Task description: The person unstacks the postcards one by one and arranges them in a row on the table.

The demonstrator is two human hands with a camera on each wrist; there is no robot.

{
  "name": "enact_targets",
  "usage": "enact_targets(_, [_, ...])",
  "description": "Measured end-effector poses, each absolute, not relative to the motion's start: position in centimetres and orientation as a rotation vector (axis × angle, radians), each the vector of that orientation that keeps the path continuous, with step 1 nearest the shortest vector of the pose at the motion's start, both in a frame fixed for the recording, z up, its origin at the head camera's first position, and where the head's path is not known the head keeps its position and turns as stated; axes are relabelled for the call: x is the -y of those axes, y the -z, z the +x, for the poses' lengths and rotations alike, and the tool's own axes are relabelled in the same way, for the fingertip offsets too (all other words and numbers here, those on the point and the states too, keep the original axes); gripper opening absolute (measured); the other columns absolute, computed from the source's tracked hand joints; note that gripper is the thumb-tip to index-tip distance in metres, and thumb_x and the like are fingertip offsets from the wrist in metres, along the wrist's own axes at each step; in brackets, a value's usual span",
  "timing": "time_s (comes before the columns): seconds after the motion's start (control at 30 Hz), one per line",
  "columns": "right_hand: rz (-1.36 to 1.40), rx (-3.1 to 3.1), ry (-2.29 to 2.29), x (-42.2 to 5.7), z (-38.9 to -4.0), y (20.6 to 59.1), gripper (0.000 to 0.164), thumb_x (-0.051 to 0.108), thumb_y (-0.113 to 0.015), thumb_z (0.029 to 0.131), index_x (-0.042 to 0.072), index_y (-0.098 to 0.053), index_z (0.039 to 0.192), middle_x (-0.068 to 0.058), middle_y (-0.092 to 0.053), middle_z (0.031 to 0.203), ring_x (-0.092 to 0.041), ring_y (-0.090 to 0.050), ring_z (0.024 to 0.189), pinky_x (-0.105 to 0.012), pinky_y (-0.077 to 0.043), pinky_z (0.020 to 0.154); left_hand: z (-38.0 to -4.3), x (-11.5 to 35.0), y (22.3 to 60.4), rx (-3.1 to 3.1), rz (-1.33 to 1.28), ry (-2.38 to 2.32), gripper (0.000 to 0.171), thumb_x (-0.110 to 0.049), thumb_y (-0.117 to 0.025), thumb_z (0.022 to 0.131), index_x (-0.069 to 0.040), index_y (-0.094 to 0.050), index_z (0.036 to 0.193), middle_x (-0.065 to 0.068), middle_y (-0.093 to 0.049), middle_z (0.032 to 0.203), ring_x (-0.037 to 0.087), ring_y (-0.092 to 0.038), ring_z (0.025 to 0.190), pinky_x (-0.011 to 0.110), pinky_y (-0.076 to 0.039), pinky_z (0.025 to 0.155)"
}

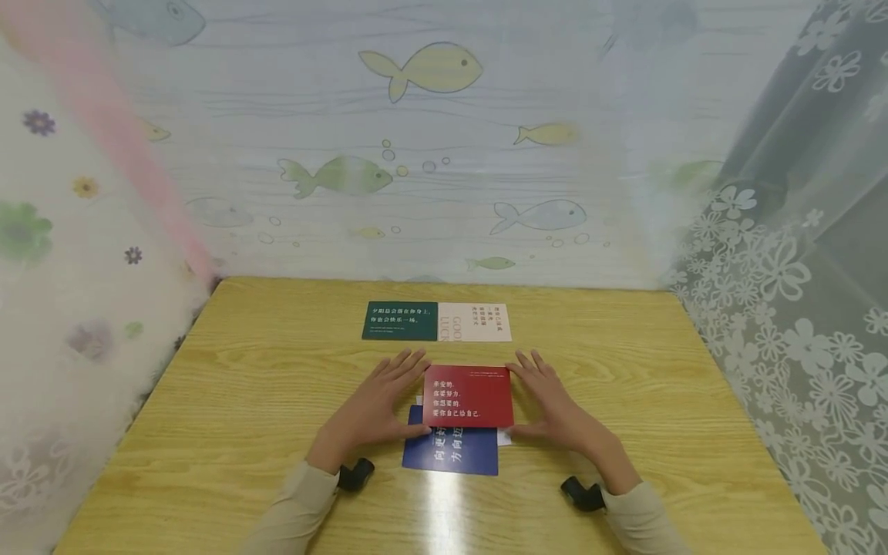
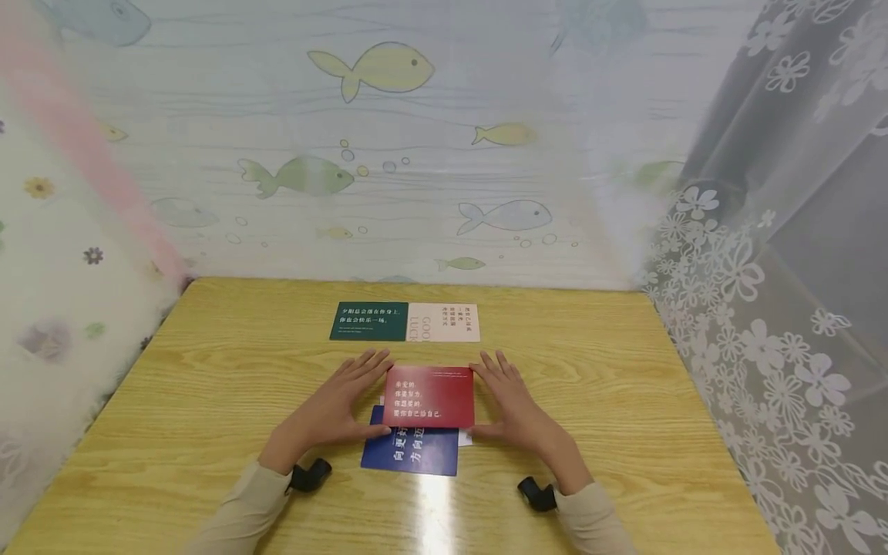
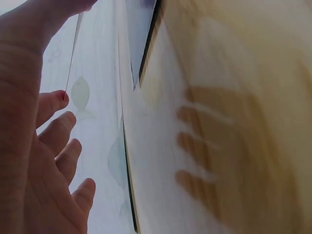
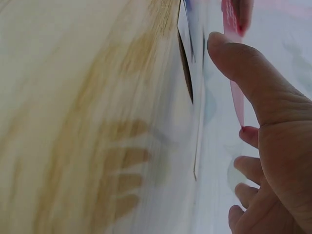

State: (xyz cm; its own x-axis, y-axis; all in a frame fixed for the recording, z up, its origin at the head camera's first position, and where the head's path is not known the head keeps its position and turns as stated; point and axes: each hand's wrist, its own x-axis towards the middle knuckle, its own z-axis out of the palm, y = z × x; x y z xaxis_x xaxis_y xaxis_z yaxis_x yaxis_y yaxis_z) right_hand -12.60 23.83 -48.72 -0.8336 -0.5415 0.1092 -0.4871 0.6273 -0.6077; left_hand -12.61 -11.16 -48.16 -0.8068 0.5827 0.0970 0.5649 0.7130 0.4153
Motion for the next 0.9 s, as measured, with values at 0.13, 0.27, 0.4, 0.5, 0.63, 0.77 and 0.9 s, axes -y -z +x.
enact_targets(0.13, [-0.839,-2.736,1.020,-24.5,-12.6,48.6,0.102,0.025,-0.092,0.074,0.006,-0.035,0.157,-0.020,-0.025,0.166,-0.046,-0.008,0.155,-0.071,-0.021,0.119,-12.8,10.5,48.2,-2.852,0.945,-0.693,0.104,-0.061,-0.076,0.082,-0.015,-0.028,0.162,0.002,-0.024,0.169,0.028,-0.016,0.158,0.051,-0.017,0.128])
enact_targets(0.27, [-0.806,-2.740,1.009,-25.1,-12.6,48.5,0.103,0.025,-0.091,0.075,0.008,-0.034,0.158,-0.017,-0.025,0.167,-0.045,-0.007,0.155,-0.071,-0.021,0.119,-13.1,9.8,48.1,-2.843,0.926,-0.673,0.104,-0.062,-0.075,0.083,-0.017,-0.026,0.163,-0.001,-0.022,0.170,0.024,-0.015,0.158,0.048,-0.016,0.128])
enact_targets(0.4, [-0.802,-2.759,0.987,-25.6,-12.8,48.5,0.102,0.025,-0.091,0.075,0.007,-0.034,0.158,-0.018,-0.026,0.167,-0.046,-0.008,0.155,-0.072,-0.020,0.118,-13.5,9.1,47.9,-2.834,0.952,-0.676,0.104,-0.059,-0.076,0.082,-0.015,-0.027,0.162,0.001,-0.023,0.170,0.026,-0.017,0.158,0.049,-0.016,0.128])
enact_targets(0.5, [-0.807,-2.774,0.983,-25.9,-12.9,48.6,0.102,0.023,-0.092,0.075,0.005,-0.035,0.157,-0.021,-0.027,0.165,-0.048,-0.010,0.153,-0.073,-0.019,0.118,-13.8,8.5,48.0,-2.821,0.965,-0.695,0.104,-0.058,-0.078,0.081,-0.015,-0.028,0.162,0.001,-0.023,0.169,0.026,-0.017,0.158,0.049,-0.016,0.128])
enact_targets(0.63, [-0.802,-2.793,0.969,-26.5,-13.0,48.7,0.101,0.024,-0.092,0.075,0.004,-0.036,0.157,-0.023,-0.028,0.164,-0.051,-0.012,0.152,-0.075,-0.021,0.116,-14.3,7.9,48.3,-2.822,0.981,-0.680,0.104,-0.058,-0.078,0.081,-0.015,-0.029,0.162,0.001,-0.024,0.169,0.025,-0.017,0.158,0.048,-0.017,0.128])
enact_targets(0.77, [-0.787,-2.808,0.949,-27.1,-13.0,48.7,0.100,0.025,-0.092,0.075,0.005,-0.037,0.156,-0.024,-0.028,0.164,-0.051,-0.012,0.152,-0.074,-0.023,0.115,-14.7,7.4,48.6,-2.827,1.020,-0.675,0.105,-0.061,-0.077,0.081,-0.013,-0.030,0.161,0.001,-0.024,0.169,0.026,-0.018,0.157,0.048,-0.017,0.128])
enact_targets(0.9, [-0.784,-2.821,0.945,-27.6,-13.1,48.7,0.099,0.026,-0.092,0.074,0.005,-0.039,0.155,-0.025,-0.029,0.163,-0.052,-0.012,0.151,-0.075,-0.024,0.115,-15.1,6.9,48.8,-2.825,1.044,-0.697,0.104,-0.061,-0.077,0.081,-0.011,-0.032,0.160,0.003,-0.026,0.169,0.028,-0.019,0.157,0.049,-0.018,0.128])
